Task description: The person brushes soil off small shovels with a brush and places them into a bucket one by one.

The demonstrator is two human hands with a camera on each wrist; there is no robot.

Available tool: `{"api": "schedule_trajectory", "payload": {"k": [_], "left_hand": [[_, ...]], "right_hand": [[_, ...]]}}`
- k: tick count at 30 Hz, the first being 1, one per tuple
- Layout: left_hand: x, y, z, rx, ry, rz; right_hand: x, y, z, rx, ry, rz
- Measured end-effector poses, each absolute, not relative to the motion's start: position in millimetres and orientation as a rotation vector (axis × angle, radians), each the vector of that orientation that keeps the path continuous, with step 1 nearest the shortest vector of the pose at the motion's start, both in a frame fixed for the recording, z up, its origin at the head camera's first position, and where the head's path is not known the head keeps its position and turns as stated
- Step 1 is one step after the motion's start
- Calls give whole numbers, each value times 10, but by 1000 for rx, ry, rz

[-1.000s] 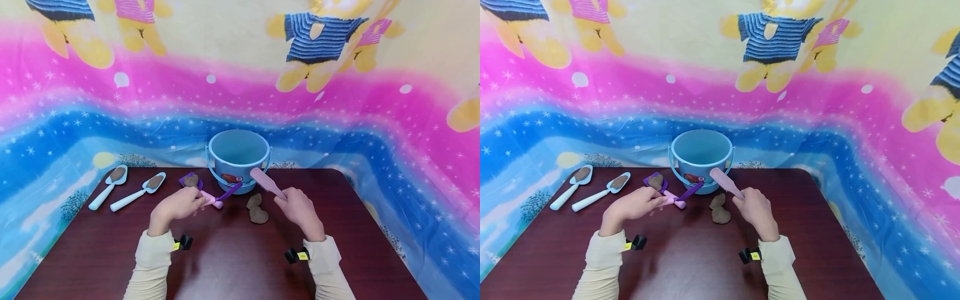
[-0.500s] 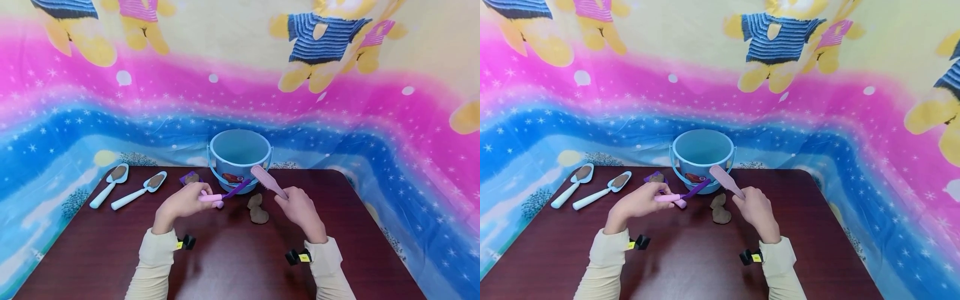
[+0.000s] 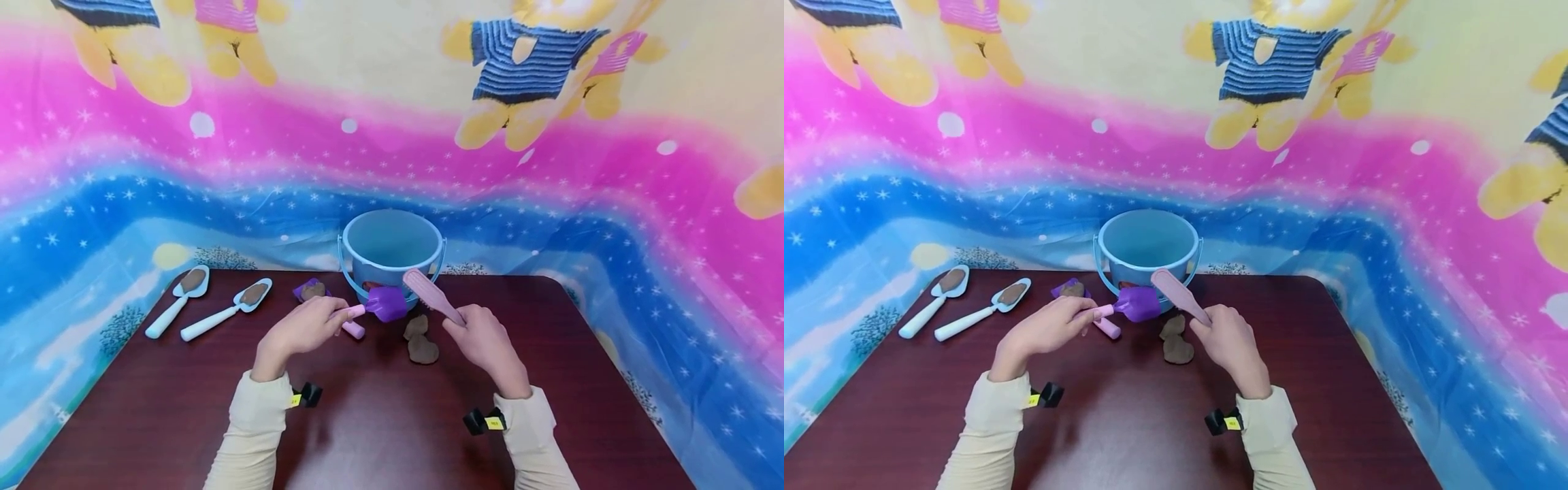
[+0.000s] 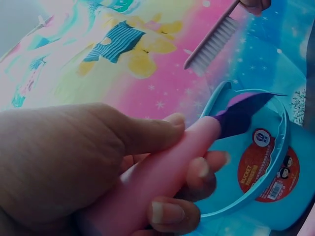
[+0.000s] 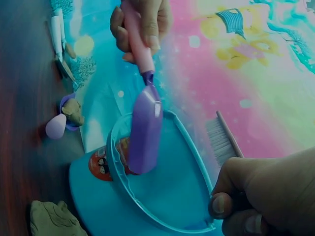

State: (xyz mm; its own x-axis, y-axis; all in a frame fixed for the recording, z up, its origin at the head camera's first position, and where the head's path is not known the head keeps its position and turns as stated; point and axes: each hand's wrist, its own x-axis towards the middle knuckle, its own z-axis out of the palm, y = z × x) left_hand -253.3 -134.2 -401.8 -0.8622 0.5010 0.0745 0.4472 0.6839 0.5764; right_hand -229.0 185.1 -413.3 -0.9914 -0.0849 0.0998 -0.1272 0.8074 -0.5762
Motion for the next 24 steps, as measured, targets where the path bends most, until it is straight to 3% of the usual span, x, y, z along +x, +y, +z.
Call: {"api": "schedule_trajectory", "payload": {"k": [24], "left_hand": [[-2582, -1336, -4038, 934, 2847, 1106]], "right_hand": [[-2241, 1318, -4307, 436, -2879, 1144]]}}
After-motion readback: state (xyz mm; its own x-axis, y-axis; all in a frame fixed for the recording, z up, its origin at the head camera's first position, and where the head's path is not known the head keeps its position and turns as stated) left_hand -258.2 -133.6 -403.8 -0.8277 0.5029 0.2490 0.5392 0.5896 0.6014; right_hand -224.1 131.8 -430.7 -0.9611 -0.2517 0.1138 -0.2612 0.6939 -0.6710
